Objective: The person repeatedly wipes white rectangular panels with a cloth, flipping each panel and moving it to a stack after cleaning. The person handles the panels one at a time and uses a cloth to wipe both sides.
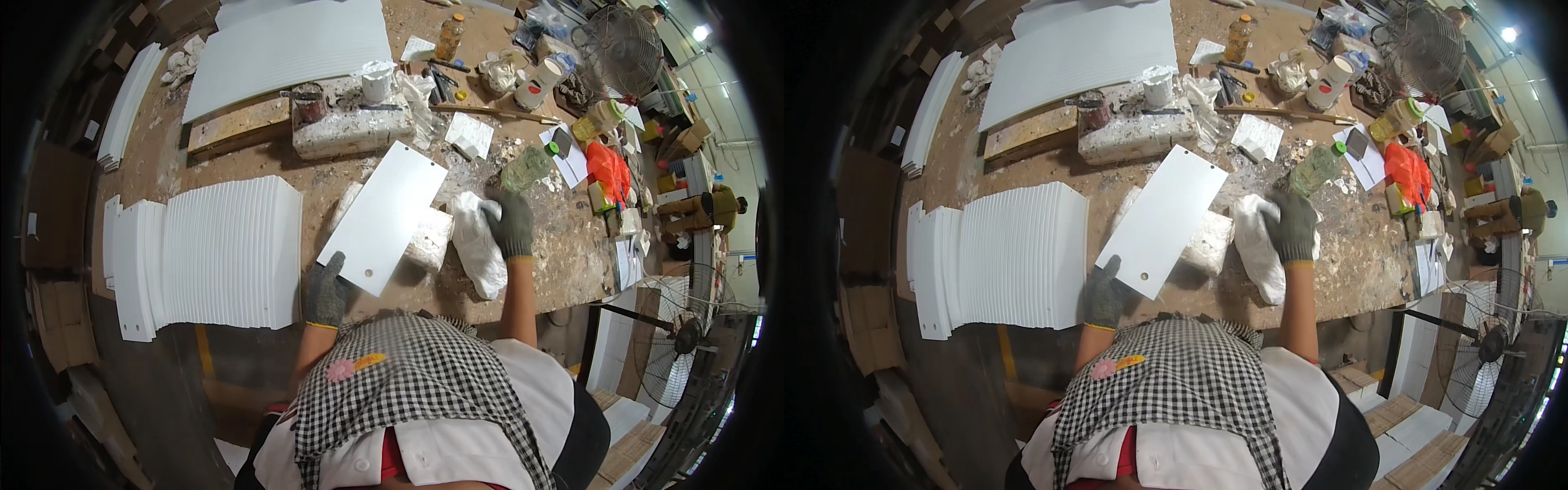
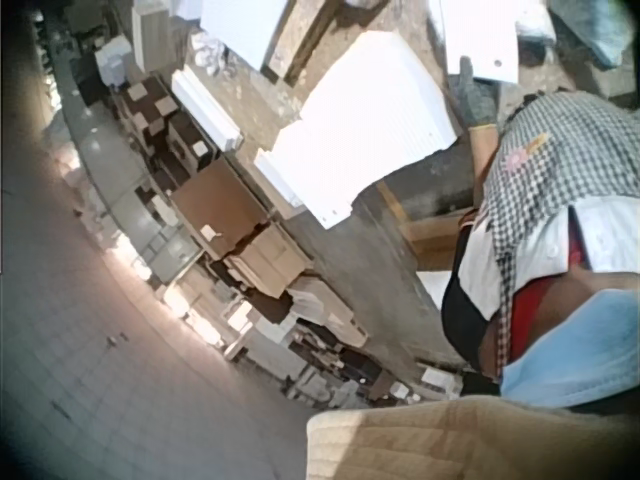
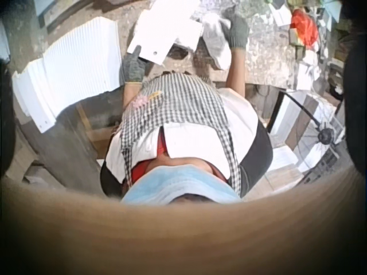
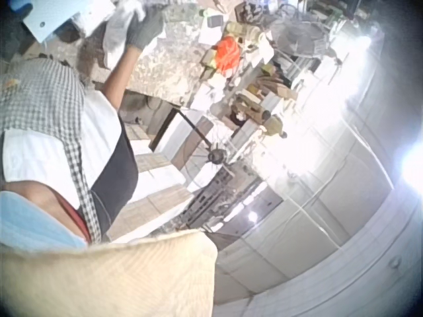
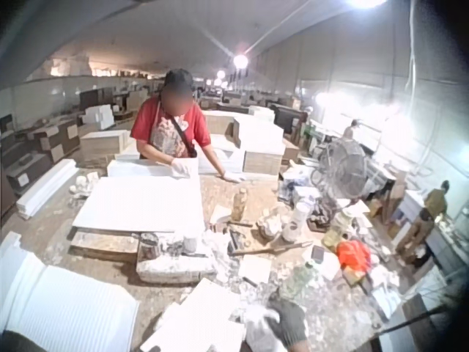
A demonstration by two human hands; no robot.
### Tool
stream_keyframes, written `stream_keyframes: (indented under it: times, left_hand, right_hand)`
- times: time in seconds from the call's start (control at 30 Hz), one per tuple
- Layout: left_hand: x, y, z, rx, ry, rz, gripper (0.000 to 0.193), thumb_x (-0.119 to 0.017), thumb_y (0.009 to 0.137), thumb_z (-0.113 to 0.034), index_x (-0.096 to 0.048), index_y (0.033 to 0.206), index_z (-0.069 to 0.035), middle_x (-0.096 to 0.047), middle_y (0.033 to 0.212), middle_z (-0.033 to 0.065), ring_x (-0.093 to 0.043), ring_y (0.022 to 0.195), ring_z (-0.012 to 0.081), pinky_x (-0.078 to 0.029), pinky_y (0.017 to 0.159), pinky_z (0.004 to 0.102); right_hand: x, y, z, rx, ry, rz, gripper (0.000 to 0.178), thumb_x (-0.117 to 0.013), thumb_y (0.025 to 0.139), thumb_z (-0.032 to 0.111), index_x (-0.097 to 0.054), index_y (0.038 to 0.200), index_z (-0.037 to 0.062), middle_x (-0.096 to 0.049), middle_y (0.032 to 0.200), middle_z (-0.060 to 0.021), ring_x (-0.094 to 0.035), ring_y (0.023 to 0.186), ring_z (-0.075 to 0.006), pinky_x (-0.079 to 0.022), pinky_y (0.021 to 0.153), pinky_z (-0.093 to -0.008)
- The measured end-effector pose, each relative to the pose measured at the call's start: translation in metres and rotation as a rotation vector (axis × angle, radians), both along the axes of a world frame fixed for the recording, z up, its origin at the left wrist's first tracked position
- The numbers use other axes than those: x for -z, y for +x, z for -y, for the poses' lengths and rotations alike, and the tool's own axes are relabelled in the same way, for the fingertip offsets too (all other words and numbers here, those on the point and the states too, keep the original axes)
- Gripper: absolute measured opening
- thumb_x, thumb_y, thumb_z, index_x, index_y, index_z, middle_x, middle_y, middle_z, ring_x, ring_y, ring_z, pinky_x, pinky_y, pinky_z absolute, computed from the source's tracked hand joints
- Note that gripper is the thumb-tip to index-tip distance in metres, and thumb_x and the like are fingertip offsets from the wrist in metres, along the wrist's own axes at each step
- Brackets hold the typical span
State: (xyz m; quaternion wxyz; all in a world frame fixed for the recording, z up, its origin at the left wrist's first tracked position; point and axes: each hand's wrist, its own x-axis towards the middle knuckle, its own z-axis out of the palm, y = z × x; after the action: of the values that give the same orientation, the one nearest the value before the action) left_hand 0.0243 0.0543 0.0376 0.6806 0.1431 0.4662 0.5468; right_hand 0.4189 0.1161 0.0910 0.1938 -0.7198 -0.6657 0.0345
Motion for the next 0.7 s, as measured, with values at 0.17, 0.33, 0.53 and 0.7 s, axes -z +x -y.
stream_keyframes:
  times: [0.17, 0.33, 0.53, 0.7]
  left_hand:
    - [-0.032, -0.011, 0.002, 0.141, 0.25, -0.578, 0.039, -0.074, 0.099, -0.025, -0.07, 0.127, 0.002, -0.076, 0.1, 0.011, -0.067, 0.089, 0.0166, -0.054, 0.079, 0.033]
    - [-0.067, -0.007, 0.011, 0.24, 0.677, -1.679, 0.042, -0.079, 0.096, -0.029, -0.071, 0.122, 0.002, -0.077, 0.094, 0.0119, -0.073, 0.085, 0.0203, -0.059, 0.073, 0.0353]
    - [-0.106, 0.023, 0.044, -0.607, 1.015, -2.465, 0.021, -0.07, 0.098, -0.02, -0.073, 0.111, -0.005, -0.071, 0.085, 0.0113, -0.069, 0.072, 0.0199, -0.053, 0.052, 0.0401]
    - [-0.138, 0.015, 0.057, 0.024, 1.18, -1.699, 0.029, -0.07, 0.098, -0.022, -0.069, 0.12, -0.003, -0.07, 0.085, 0.0141, -0.068, 0.069, 0.0227, -0.053, 0.053, 0.0422]
  right_hand:
    - [0.034, 0.011, 0.086, 0.195, -0.317, -0.091, 0.036, -0.084, 0.074, 0.023, -0.072, 0.102, 0.004, -0.065, 0.133, -0.0275, -0.068, 0.118, -0.036, -0.053, 0.102, -0.0496]
    - [-0.054, -0.031, 0.074, -0.024, 0.168, -0.588, 0.059, -0.076, 0.079, 0.007, -0.065, 0.137, 0.011, -0.067, 0.121, -0.0215, -0.066, 0.109, -0.036, -0.053, 0.1, -0.0428]
    - [-0.094, -0.151, 0.063, -0.679, 0.23, -0.11, 0.042, -0.069, 0.089, 0.043, -0.075, 0.125, 0.0216, -0.054, 0.149, -0.0177, -0.043, 0.145, -0.0413, -0.021, 0.125, -0.059]
    - [0.002, -0.007, -0.045, -0.185, 0.505, -0.42, 0.027, -0.049, 0.109, 0.021, -0.064, 0.119, 0.0016, -0.065, 0.121, -0.0119, -0.061, 0.11, -0.0246, -0.048, 0.104, -0.0372]
